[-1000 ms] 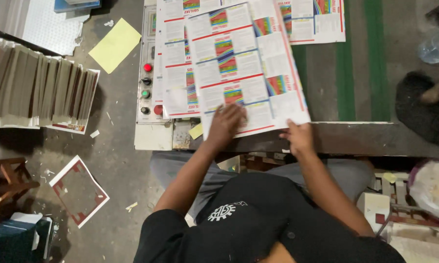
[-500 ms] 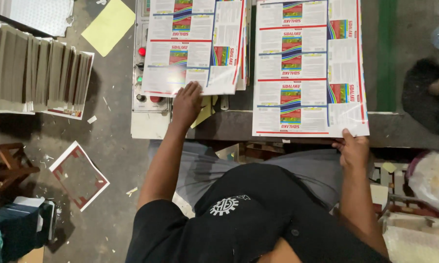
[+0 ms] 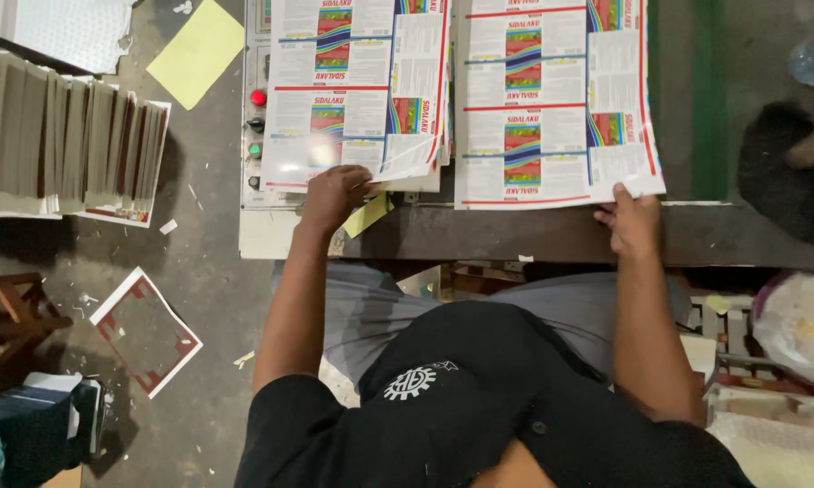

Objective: The person sits on the floor and sorts through a stack of printed papers, flipping through them and separating them into piles. The person occasionally lifts and repositions the stacks to continue sorting.

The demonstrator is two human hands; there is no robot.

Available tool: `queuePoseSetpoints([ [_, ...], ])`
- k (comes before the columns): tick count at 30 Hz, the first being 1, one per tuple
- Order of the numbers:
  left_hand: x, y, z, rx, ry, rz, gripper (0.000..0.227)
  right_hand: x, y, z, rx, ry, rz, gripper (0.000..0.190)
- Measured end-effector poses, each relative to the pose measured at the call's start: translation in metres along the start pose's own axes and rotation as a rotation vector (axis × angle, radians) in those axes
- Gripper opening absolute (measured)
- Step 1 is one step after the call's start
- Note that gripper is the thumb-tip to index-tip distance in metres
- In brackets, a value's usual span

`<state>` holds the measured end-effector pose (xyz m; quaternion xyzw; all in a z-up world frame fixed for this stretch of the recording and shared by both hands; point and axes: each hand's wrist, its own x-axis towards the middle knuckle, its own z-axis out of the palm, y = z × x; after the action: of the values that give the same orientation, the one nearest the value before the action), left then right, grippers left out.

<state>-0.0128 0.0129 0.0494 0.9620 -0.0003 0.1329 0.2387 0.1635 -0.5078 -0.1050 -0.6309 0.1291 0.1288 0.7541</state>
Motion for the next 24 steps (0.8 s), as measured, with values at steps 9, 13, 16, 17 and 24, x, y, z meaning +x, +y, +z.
queuePoseSetpoints([
  [9, 0.003, -0.003, -0.012, -0.074, 0.413, -0.250, 0.014, -0.010, -0.003, 0.013, 0.051, -0.015, 0.089, 0.047],
  [13, 0.003, 0.016, 0.003, -0.016, 0.597, -0.070, 0.021, -0.031, 0.023, 0.031, 0.073, -0.020, 0.111, 0.053],
  [16, 0.000, 0.049, 0.025, 0.011, 0.530, 0.166, 0.034, -0.063, 0.013, 0.082, -0.065, -0.197, 0.180, 0.042],
  [17, -0.001, 0.062, 0.033, -0.018, 0.434, 0.215, 0.036, -0.076, 0.001, 0.105, -0.196, -0.265, 0.182, 0.043],
  [24, -0.031, 0.108, 0.095, 0.094, 0.061, 0.366, 0.041, -0.103, 0.005, 0.177, -0.134, -0.593, 0.181, 0.037],
])
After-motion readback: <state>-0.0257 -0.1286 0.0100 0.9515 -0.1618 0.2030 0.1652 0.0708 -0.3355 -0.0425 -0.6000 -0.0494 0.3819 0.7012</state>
